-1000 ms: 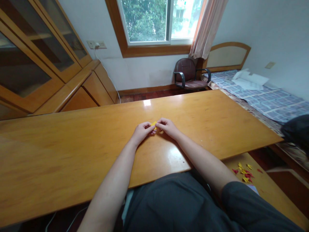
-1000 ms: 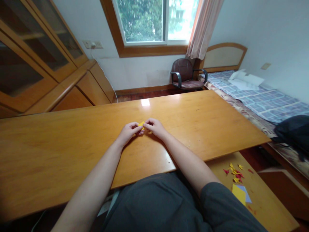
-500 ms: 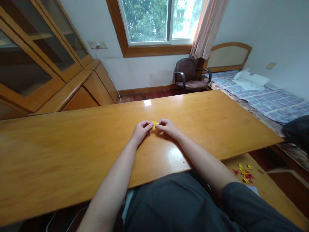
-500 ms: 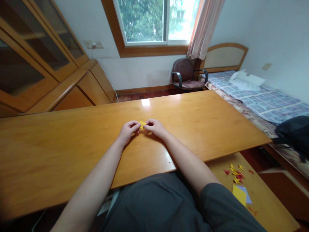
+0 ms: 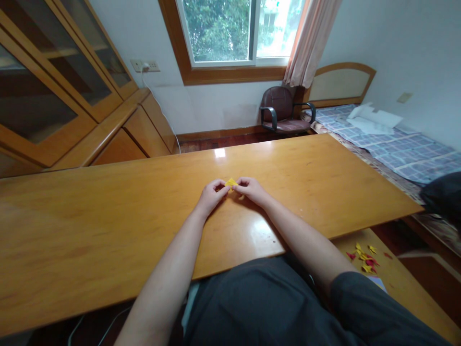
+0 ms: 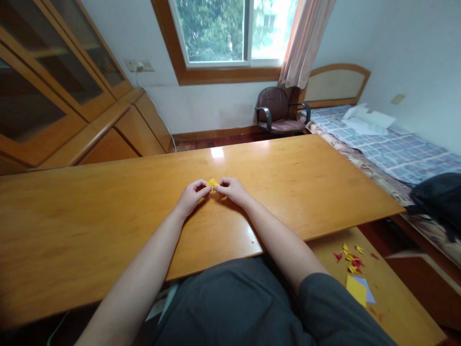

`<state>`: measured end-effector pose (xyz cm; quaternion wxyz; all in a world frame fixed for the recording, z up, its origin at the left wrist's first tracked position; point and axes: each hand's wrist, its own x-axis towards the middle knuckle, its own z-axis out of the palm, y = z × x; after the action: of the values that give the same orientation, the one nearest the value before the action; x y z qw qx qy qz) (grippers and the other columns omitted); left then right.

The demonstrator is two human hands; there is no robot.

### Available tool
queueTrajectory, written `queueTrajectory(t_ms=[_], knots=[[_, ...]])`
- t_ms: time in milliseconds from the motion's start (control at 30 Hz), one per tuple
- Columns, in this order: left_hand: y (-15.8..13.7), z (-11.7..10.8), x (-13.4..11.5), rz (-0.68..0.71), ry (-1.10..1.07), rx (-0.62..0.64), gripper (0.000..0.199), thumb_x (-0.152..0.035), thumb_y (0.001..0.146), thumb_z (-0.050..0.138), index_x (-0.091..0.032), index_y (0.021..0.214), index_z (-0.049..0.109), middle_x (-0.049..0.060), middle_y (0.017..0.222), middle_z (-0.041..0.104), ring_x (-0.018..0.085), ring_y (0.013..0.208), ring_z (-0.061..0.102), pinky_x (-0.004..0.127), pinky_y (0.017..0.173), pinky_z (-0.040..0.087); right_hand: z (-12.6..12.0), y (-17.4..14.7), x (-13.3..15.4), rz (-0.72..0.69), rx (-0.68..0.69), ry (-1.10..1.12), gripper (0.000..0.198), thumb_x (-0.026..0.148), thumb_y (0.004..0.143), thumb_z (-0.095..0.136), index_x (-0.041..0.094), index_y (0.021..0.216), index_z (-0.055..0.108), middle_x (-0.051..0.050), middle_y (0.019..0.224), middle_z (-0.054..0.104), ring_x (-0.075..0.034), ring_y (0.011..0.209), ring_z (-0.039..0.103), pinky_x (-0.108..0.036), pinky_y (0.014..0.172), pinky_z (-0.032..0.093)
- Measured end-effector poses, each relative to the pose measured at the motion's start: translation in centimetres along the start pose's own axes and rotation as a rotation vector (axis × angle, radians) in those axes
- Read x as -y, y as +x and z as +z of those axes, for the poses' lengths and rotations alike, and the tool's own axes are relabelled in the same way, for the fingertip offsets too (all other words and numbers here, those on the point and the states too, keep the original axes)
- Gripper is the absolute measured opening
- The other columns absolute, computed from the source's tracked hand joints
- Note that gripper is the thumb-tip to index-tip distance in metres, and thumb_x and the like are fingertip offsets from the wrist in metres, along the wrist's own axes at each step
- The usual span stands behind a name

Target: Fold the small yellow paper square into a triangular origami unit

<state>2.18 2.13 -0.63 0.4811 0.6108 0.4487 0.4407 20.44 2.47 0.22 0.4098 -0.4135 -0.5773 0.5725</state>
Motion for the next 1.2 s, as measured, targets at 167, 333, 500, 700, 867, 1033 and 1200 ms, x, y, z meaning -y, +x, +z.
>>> queueTrajectory(t_ms=[167,333,500,700,867,1033,1200], knots=[[0.1,-0.2,0.3,0.002,0.006,0.003,0.022,-0.038,0.076,0.067,-0.017,0.074,0.060,-0.002,0.065,0.059,0.012,0.060,0.054,0.024,0.060,0.043,0.0,0.2,0.1,-0.020,0.018,-0.015,0.031,0.044,0.069,0.070,0.015,0.070,0.060,0.003,0.059,0.055,-0.010,0.055,0.049,-0.022,0.054,0.039],[-0.1,-0.2,-0.3,-0.028,0.022,0.016,0.021,-0.036,0.072,0.069,-0.017,0.070,0.058,-0.004,0.059,0.054,0.011,0.056,0.050,0.023,0.056,0.040,0.0,0.4,-0.1,-0.046,0.023,-0.037,0.030,0.044,0.073,0.064,0.016,0.065,0.059,0.003,0.056,0.052,-0.010,0.055,0.047,-0.023,0.056,0.037],[-0.1,-0.2,-0.3,-0.056,-0.048,0.003,0.022,-0.036,0.071,0.070,-0.017,0.070,0.058,-0.003,0.060,0.057,0.011,0.056,0.052,0.022,0.056,0.041,0.0,0.2,-0.1,-0.047,0.035,-0.058,0.032,0.046,0.073,0.065,0.016,0.066,0.056,0.004,0.056,0.051,-0.009,0.053,0.046,-0.022,0.054,0.036],[0.4,-0.4,0.9,-0.073,-0.184,-0.093,0.029,-0.043,0.070,0.074,-0.016,0.077,0.065,-0.001,0.069,0.064,0.011,0.062,0.058,0.022,0.062,0.046,-0.2,0.0,0.0,-0.045,0.060,-0.081,0.032,0.045,0.073,0.065,0.015,0.063,0.058,0.003,0.057,0.054,-0.010,0.055,0.048,-0.022,0.055,0.037],[0.4,-0.4,0.7,-0.088,-0.187,-0.096,0.037,-0.049,0.068,0.075,-0.015,0.079,0.066,0.001,0.070,0.065,0.013,0.064,0.060,0.025,0.066,0.048,-0.3,-0.1,0.0,-0.046,0.082,-0.103,0.032,0.044,0.075,0.064,0.014,0.065,0.063,0.001,0.059,0.056,-0.010,0.057,0.049,-0.023,0.056,0.037],[0.2,-0.1,0.2,-0.074,-0.178,-0.064,0.037,-0.048,0.068,0.076,-0.016,0.083,0.065,0.001,0.073,0.066,0.013,0.065,0.060,0.025,0.066,0.048,-0.3,-0.1,0.2,-0.049,0.079,-0.114,0.033,0.045,0.075,0.064,0.013,0.065,0.064,-0.001,0.061,0.058,-0.011,0.059,0.050,-0.023,0.056,0.038],[0.2,0.0,0.3,-0.066,-0.172,-0.063,0.033,-0.044,0.069,0.076,-0.015,0.078,0.065,-0.001,0.070,0.064,0.012,0.063,0.058,0.022,0.063,0.045,-0.3,-0.1,0.0,-0.049,0.092,-0.147,0.035,0.046,0.076,0.063,0.013,0.065,0.064,0.000,0.060,0.057,-0.011,0.059,0.050,-0.022,0.056,0.037]])
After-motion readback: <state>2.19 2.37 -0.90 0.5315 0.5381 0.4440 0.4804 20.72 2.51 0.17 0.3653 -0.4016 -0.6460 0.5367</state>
